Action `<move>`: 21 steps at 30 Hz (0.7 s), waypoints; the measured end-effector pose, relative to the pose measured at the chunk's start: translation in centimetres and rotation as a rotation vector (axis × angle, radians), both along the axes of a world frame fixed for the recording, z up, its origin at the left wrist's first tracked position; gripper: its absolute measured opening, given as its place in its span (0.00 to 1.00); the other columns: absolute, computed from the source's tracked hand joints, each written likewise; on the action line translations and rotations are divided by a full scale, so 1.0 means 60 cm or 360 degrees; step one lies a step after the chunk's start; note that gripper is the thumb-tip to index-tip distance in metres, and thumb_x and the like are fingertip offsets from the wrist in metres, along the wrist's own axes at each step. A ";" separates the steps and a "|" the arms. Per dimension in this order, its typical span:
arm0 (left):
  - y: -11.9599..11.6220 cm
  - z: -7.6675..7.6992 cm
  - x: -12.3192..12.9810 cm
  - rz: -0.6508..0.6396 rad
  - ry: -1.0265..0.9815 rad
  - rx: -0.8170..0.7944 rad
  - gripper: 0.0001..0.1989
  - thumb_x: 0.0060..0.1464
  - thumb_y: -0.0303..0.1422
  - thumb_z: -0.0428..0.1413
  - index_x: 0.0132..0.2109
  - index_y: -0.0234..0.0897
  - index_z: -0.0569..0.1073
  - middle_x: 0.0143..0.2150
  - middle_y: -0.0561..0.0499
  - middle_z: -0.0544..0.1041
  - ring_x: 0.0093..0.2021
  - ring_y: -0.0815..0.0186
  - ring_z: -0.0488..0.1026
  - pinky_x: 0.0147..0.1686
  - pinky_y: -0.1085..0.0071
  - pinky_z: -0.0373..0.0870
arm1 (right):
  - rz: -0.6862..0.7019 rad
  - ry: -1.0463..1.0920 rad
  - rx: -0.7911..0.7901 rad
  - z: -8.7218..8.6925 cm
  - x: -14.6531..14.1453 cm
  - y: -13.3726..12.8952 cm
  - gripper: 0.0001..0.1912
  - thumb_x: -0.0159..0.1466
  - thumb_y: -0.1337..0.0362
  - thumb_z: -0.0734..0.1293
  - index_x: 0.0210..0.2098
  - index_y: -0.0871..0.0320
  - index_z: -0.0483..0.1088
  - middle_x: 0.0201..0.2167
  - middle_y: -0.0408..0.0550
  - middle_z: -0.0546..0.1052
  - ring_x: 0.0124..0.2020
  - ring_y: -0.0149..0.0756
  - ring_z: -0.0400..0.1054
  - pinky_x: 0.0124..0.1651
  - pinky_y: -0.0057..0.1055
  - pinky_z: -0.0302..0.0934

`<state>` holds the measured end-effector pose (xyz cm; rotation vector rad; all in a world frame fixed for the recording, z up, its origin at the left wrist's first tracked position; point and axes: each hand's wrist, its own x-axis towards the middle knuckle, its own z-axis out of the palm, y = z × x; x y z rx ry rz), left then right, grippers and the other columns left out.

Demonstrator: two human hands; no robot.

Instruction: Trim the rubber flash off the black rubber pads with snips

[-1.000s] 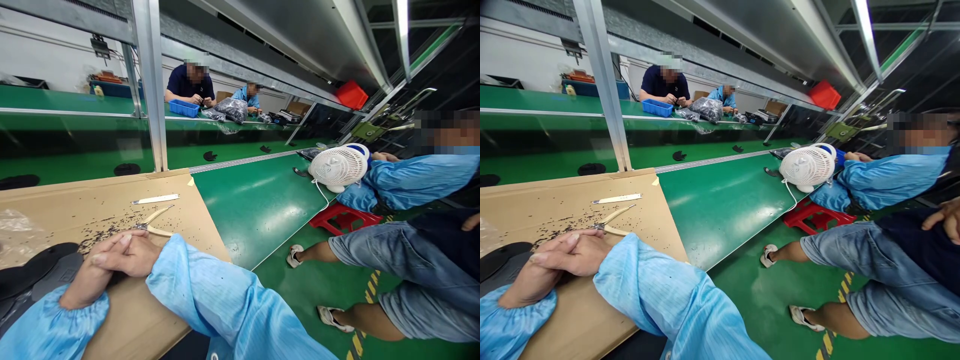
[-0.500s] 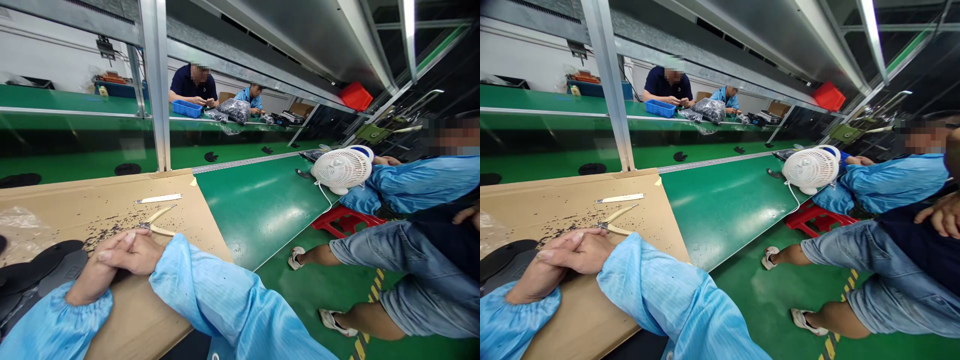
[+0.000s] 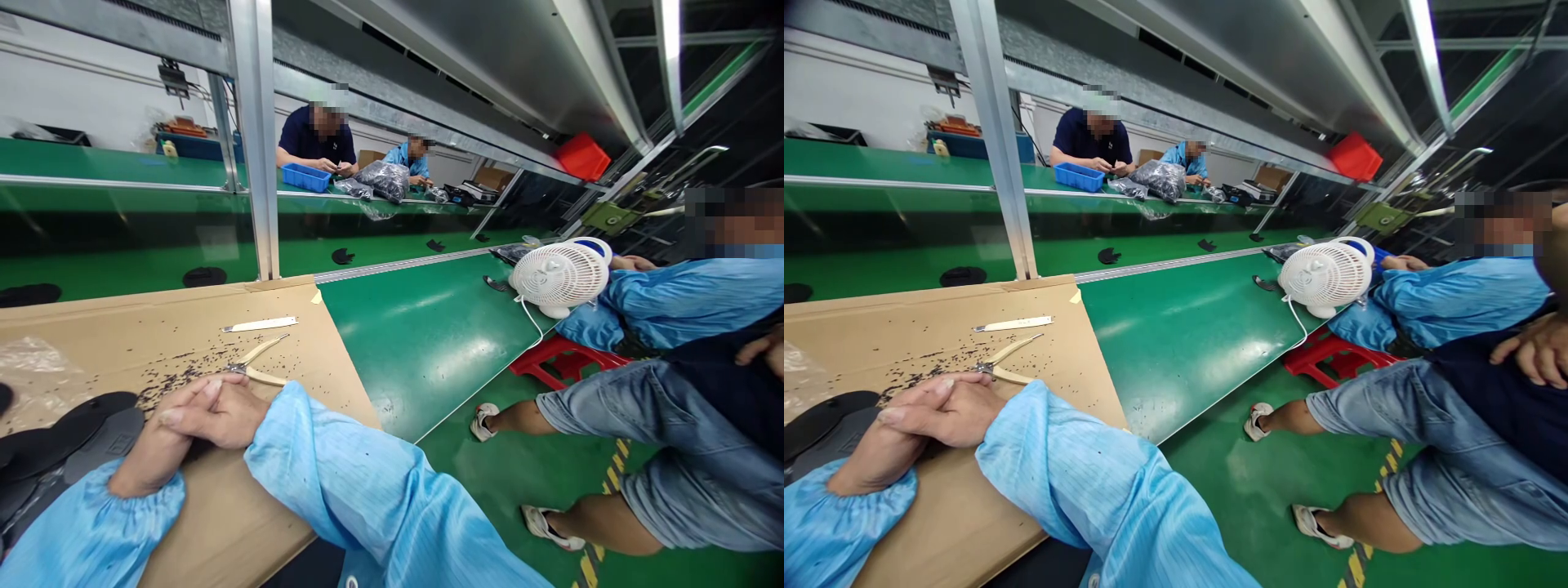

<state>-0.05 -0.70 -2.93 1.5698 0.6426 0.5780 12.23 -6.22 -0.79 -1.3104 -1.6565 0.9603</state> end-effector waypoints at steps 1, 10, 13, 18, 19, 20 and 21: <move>-0.001 0.001 0.000 -0.0001 0.0000 0.0003 0.20 0.58 0.40 0.50 0.54 0.37 0.73 0.54 0.45 0.74 0.58 0.54 0.65 0.60 0.59 0.59 | -0.0006 0.0003 -0.0008 0.001 0.000 0.000 0.18 0.64 0.51 0.65 0.43 0.59 0.73 0.39 0.48 0.75 0.48 0.39 0.68 0.51 0.32 0.61; -0.002 0.005 0.001 0.0007 0.0013 -0.0006 0.20 0.57 0.40 0.51 0.53 0.36 0.73 0.52 0.44 0.75 0.56 0.53 0.66 0.60 0.58 0.59 | -0.0012 -0.0028 -0.0050 0.006 0.000 -0.002 0.18 0.63 0.50 0.66 0.43 0.58 0.73 0.39 0.47 0.75 0.48 0.39 0.68 0.50 0.31 0.61; -0.003 0.004 0.001 0.0025 0.0025 -0.0038 0.21 0.57 0.41 0.51 0.53 0.37 0.73 0.52 0.45 0.75 0.56 0.53 0.66 0.60 0.59 0.60 | -0.0016 -0.0045 -0.0046 0.008 0.000 -0.002 0.18 0.63 0.51 0.66 0.44 0.57 0.74 0.39 0.47 0.76 0.48 0.39 0.68 0.50 0.31 0.61; -0.003 0.002 0.001 0.0024 0.0019 -0.0083 0.21 0.57 0.43 0.51 0.54 0.38 0.73 0.52 0.45 0.75 0.57 0.53 0.66 0.60 0.59 0.60 | -0.0004 -0.0054 -0.0035 0.011 0.001 -0.004 0.17 0.64 0.52 0.65 0.45 0.57 0.73 0.41 0.46 0.76 0.49 0.38 0.67 0.51 0.31 0.61; -0.003 0.001 0.001 0.0025 0.0023 -0.0082 0.21 0.58 0.43 0.51 0.53 0.38 0.73 0.52 0.45 0.75 0.57 0.53 0.66 0.60 0.59 0.60 | -0.0002 -0.0060 -0.0042 0.011 0.001 -0.004 0.17 0.64 0.53 0.65 0.45 0.57 0.73 0.41 0.46 0.76 0.49 0.38 0.67 0.52 0.31 0.61; -0.002 0.000 0.001 0.0028 0.0023 -0.0074 0.21 0.58 0.44 0.51 0.53 0.38 0.74 0.51 0.45 0.75 0.57 0.53 0.66 0.60 0.59 0.59 | 0.0000 -0.0065 -0.0050 0.011 0.001 -0.004 0.16 0.65 0.53 0.65 0.45 0.57 0.73 0.41 0.47 0.76 0.50 0.38 0.67 0.52 0.31 0.60; -0.002 -0.001 0.001 0.0026 0.0022 -0.0062 0.21 0.58 0.44 0.51 0.52 0.38 0.74 0.51 0.45 0.76 0.57 0.53 0.67 0.60 0.58 0.59 | 0.0001 -0.0068 -0.0058 0.010 0.001 -0.004 0.16 0.65 0.54 0.64 0.45 0.57 0.73 0.41 0.47 0.76 0.50 0.39 0.67 0.52 0.31 0.60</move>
